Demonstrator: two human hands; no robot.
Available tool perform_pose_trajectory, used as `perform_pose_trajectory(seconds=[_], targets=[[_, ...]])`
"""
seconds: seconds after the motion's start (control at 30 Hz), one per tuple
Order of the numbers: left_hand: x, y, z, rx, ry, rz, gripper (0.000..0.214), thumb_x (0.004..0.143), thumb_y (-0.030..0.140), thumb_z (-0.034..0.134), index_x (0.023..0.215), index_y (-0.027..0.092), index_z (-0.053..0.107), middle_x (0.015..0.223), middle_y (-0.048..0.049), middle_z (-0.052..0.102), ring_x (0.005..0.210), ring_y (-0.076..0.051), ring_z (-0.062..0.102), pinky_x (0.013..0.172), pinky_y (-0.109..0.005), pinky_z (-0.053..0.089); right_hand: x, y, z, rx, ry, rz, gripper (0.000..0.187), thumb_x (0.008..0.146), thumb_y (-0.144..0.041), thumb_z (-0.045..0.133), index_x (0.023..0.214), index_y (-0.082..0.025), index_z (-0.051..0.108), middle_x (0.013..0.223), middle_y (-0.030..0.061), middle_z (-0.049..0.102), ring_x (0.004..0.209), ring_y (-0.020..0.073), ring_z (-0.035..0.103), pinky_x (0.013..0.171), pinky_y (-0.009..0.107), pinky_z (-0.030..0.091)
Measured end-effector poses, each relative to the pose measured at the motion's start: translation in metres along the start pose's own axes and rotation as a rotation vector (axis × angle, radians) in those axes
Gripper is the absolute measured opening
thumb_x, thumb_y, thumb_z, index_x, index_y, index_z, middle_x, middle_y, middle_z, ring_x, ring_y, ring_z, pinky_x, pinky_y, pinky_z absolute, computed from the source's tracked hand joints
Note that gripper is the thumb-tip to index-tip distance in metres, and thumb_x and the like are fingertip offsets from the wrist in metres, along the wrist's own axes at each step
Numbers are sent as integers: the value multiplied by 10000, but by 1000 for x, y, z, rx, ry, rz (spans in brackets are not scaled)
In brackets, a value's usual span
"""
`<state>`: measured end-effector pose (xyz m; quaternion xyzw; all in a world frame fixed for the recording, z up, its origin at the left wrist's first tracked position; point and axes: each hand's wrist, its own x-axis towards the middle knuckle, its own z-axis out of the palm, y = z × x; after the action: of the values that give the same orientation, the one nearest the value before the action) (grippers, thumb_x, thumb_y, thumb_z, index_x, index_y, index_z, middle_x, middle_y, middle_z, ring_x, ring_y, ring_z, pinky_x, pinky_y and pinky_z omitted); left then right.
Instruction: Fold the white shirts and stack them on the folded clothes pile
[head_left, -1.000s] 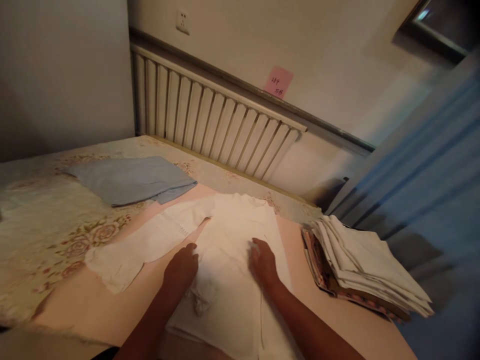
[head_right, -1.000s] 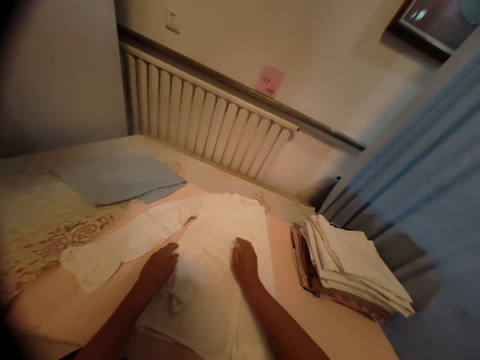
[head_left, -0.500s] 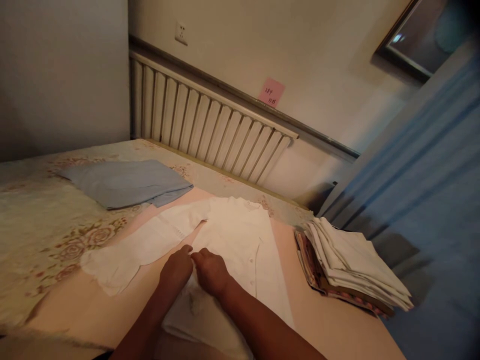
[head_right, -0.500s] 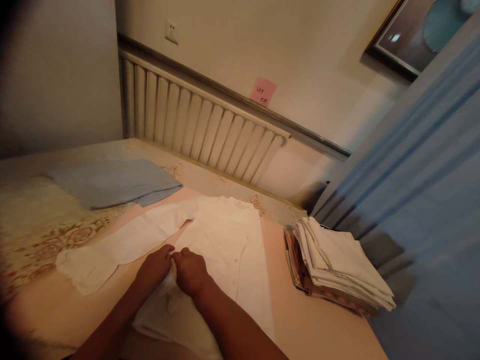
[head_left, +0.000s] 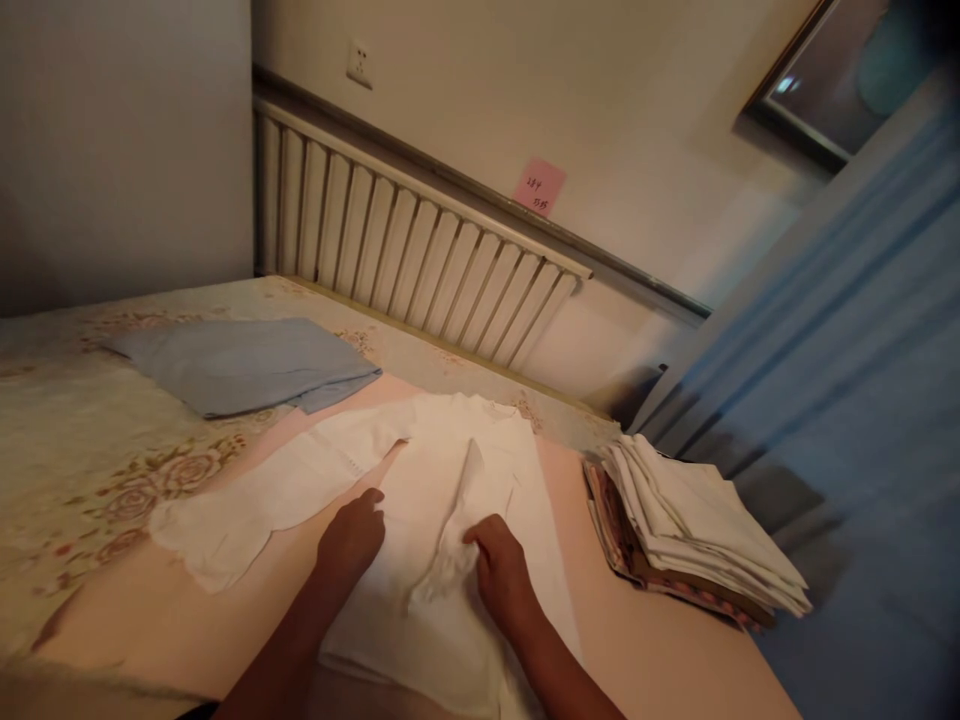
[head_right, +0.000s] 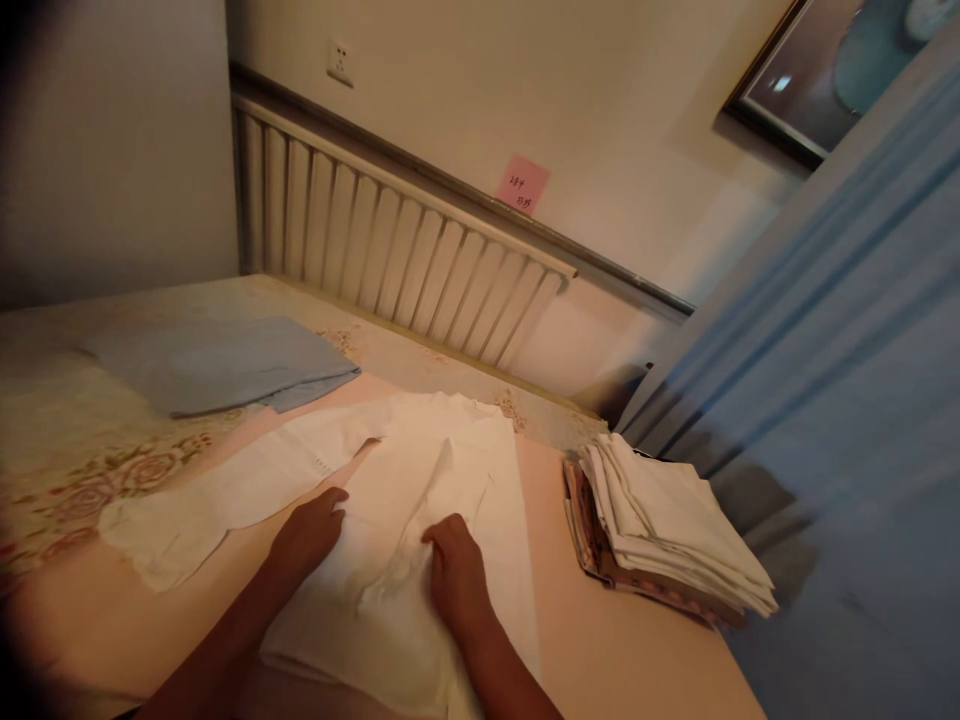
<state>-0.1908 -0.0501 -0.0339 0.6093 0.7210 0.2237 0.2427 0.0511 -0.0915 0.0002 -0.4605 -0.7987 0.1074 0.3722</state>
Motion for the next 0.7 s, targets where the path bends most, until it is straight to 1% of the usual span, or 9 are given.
perform_pose_trajectory(seconds=[0.1, 0.23, 0.37, 0.43, 0.53, 0.6, 0.67, 0.7], targets=[[-1, 2, 0, -7, -9, -2, 343, 877, 200, 377, 1158, 212, 574, 1177, -83, 677, 1107, -222, 613, 898, -325, 447, -23, 20, -15, 26, 30, 53, 170, 732, -119, 476, 805, -223, 590, 805, 20, 553, 763, 167, 558, 675, 266, 453], [0, 4, 1, -10, -20, -3, 339, 881, 195, 375, 1157, 203, 572, 1171, -89, 674, 1143, -224, 594, 918, -320, 433, -50, 37, -20, -7, 64, 127, 171, 741, -137, 469, 815, -229, 592, 808, 21, 585, 754, 171, 579, 671, 280, 480], [1, 2, 4, -20, -14, 8, 338, 891, 201, 357, 1159, 208, 563, 1171, -82, 670, 1152, -221, 588, 926, -318, 431, -65, 45, -22, -121, -3, 121, 219, 758, -148, 472, 819, -240, 661, 848, 60, 657, 822, 219, 615, 742, 354, 516], [1, 0, 5, -24, -11, 10, 335, 885, 206, 366, 1158, 214, 560, 1178, -76, 668, 1144, -219, 591, 923, -320, 436, -67, 51, -26, -167, 3, 141, 262, 779, -158, 464, 871, -245, 694, 906, 80, 688, 880, 241, 634, 788, 390, 531], [1, -1, 6, -29, -13, 17, 338, 876, 209, 378, 1164, 218, 554, 1202, -66, 661, 1141, -216, 592, 923, -321, 440, -62, 57, -33, -195, 102, 205, 360, 817, -147, 383, 975, -226, 698, 997, 88, 705, 954, 233, 656, 863, 408, 543], [0, 1, 5, -29, -13, 14, 352, 873, 211, 384, 1186, 218, 543, 1218, -66, 654, 1141, -218, 593, 922, -320, 440, -55, 54, -34, -216, 136, 220, 390, 852, -159, 351, 1047, -215, 684, 1072, 84, 700, 1022, 223, 651, 933, 413, 528], [-1, 3, 3, -15, -11, -7, 384, 868, 213, 394, 1233, 210, 517, 1226, -83, 648, 1135, -228, 599, 912, -324, 444, -47, 46, -28, -253, 122, 197, 379, 902, -218, 370, 1166, -216, 643, 1215, 82, 652, 1141, 221, 604, 1004, 420, 493], [-2, 5, 2, -1, -11, -21, 407, 867, 215, 399, 1262, 203, 496, 1227, -97, 646, 1128, -237, 604, 904, -331, 446, -44, 42, -23, -277, 100, 167, 389, 922, -250, 385, 1246, -217, 598, 1308, 83, 597, 1215, 224, 557, 1036, 428, 469]])
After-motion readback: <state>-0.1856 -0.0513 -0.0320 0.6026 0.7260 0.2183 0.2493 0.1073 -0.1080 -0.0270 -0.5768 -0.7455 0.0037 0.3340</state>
